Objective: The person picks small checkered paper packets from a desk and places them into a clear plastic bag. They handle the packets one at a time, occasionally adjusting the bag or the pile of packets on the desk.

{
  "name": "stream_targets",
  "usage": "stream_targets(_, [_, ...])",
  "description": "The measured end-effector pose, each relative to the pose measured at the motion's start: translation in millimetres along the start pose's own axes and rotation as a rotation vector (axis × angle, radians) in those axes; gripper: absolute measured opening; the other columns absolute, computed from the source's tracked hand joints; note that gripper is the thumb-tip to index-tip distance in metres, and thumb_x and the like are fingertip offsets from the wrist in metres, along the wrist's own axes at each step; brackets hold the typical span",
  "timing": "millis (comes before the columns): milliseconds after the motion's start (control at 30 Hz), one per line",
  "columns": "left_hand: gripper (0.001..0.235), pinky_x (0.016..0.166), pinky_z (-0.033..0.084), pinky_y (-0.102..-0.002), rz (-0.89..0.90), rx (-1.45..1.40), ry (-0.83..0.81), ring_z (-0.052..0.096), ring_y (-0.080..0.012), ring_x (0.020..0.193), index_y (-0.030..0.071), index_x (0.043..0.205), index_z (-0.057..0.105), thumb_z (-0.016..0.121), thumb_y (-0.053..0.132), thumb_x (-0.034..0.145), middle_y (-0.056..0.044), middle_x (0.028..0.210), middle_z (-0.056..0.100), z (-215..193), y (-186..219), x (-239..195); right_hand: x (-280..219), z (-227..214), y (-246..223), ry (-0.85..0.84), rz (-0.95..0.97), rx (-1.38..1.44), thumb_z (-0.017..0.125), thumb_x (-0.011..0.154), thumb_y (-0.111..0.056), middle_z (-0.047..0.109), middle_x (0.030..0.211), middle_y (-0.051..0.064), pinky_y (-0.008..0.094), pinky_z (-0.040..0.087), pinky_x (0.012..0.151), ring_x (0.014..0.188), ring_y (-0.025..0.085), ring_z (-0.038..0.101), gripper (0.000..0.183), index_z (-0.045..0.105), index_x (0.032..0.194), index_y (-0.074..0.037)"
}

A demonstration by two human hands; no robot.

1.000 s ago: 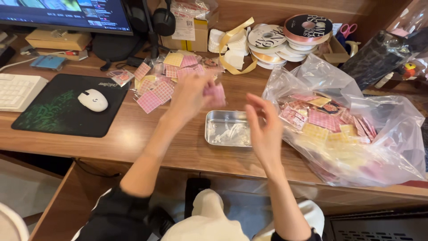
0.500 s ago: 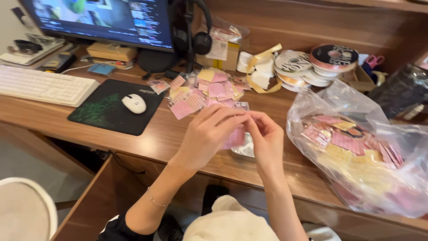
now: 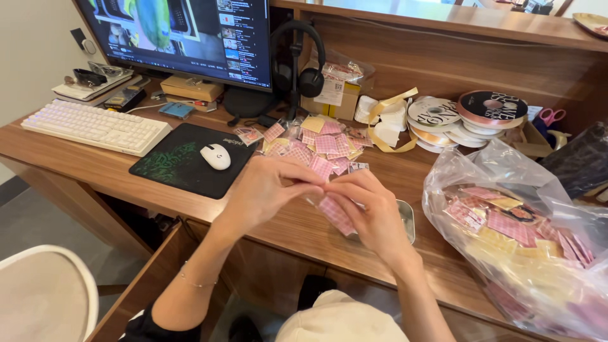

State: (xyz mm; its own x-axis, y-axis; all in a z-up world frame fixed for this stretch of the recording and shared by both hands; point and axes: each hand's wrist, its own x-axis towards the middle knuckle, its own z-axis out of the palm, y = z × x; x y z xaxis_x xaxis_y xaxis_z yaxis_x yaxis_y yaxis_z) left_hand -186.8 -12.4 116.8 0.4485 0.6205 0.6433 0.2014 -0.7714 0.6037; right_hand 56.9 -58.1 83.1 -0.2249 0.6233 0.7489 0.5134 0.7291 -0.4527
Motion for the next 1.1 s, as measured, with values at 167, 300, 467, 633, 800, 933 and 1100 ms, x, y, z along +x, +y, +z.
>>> stream_targets(167, [0.012,0.089,0.07,-0.04,-0.016,-0.043,-0.078,0.09,-0.0299,0.101,0.014,0.106,0.094,0.094,0.013,0.094,-0.012,0.103,0.093,7.5,-2.8,-2.0,-5.7,-13.0,-3.4,-0.068,-0.06,-0.03,0.076,0.109,-0.007,0.087,0.111,0.009,0.045,0.067,0.091,0.101,0.033,0.081,0.016,0.091,0.115,-0.01])
stream_targets(300, [0.009,0.09,0.07,-0.044,0.043,-0.04,-0.067,0.089,-0.0379,0.102,0.007,0.11,0.091,0.087,0.009,0.102,-0.018,0.105,0.09,43.8,-18.7,4.1,-14.2,-27.6,-12.0,-0.054,-0.007,-0.178,0.073,0.11,-0.004,0.086,0.112,0.011,0.045,0.067,0.091,0.103,0.035,0.08,0.015,0.087,0.116,-0.004])
stream_targets(467, [0.01,0.091,0.07,-0.036,-0.028,-0.136,0.008,0.088,-0.0247,0.103,0.015,0.114,0.09,0.084,0.02,0.108,-0.008,0.104,0.09,130.7,-42.1,20.6,-62.5,-38.8,26.1,0.126,0.164,-0.348,0.077,0.108,-0.001,0.083,0.112,0.008,0.044,0.065,0.092,0.104,0.033,0.078,0.02,0.088,0.122,-0.01])
stream_targets(633, [0.011,0.093,0.069,-0.035,-0.111,-0.208,0.095,0.087,-0.0256,0.106,0.021,0.116,0.089,0.081,0.029,0.111,-0.004,0.105,0.089,222.7,-111.9,38.4,-117.0,-54.5,55.0,0.398,0.328,-0.446,0.078,0.115,0.003,0.083,0.108,0.013,0.04,0.064,0.083,0.097,0.033,0.08,0.012,0.087,0.119,-0.004])
stream_targets(800, [0.007,0.097,0.061,-0.043,-0.225,0.154,-0.016,0.077,-0.0278,0.106,0.037,0.103,0.093,0.095,0.038,0.096,0.004,0.104,0.084,248.0,-206.9,25.8,-157.0,-73.2,66.1,0.74,0.522,-0.356,0.076,0.122,-0.003,0.084,0.117,0.009,0.029,0.06,0.08,0.103,0.016,0.078,0.015,0.088,0.13,-0.008])
stream_targets(933, [0.009,0.102,0.048,-0.044,-0.256,0.438,-0.149,0.067,-0.0269,0.112,0.038,0.097,0.093,0.096,0.044,0.09,0.004,0.106,0.08,266.4,-239.0,12.1,-150.7,-64.9,70.5,0.797,0.517,-0.268,0.075,0.121,-0.002,0.084,0.119,0.012,0.029,0.062,0.084,0.108,0.018,0.08,0.015,0.086,0.131,-0.003])
stream_targets(1100, [0.005,0.099,0.04,-0.043,-0.011,0.654,-0.14,0.057,-0.0258,0.113,0.026,0.09,0.09,0.089,0.028,0.095,0.0,0.106,0.072,259.3,-245.0,3.8,-144.8,-57.7,64.3,0.816,0.511,-0.189,0.074,0.12,-0.002,0.081,0.116,0.011,0.028,0.064,0.088,0.11,0.015,0.079,0.018,0.087,0.133,-0.003])
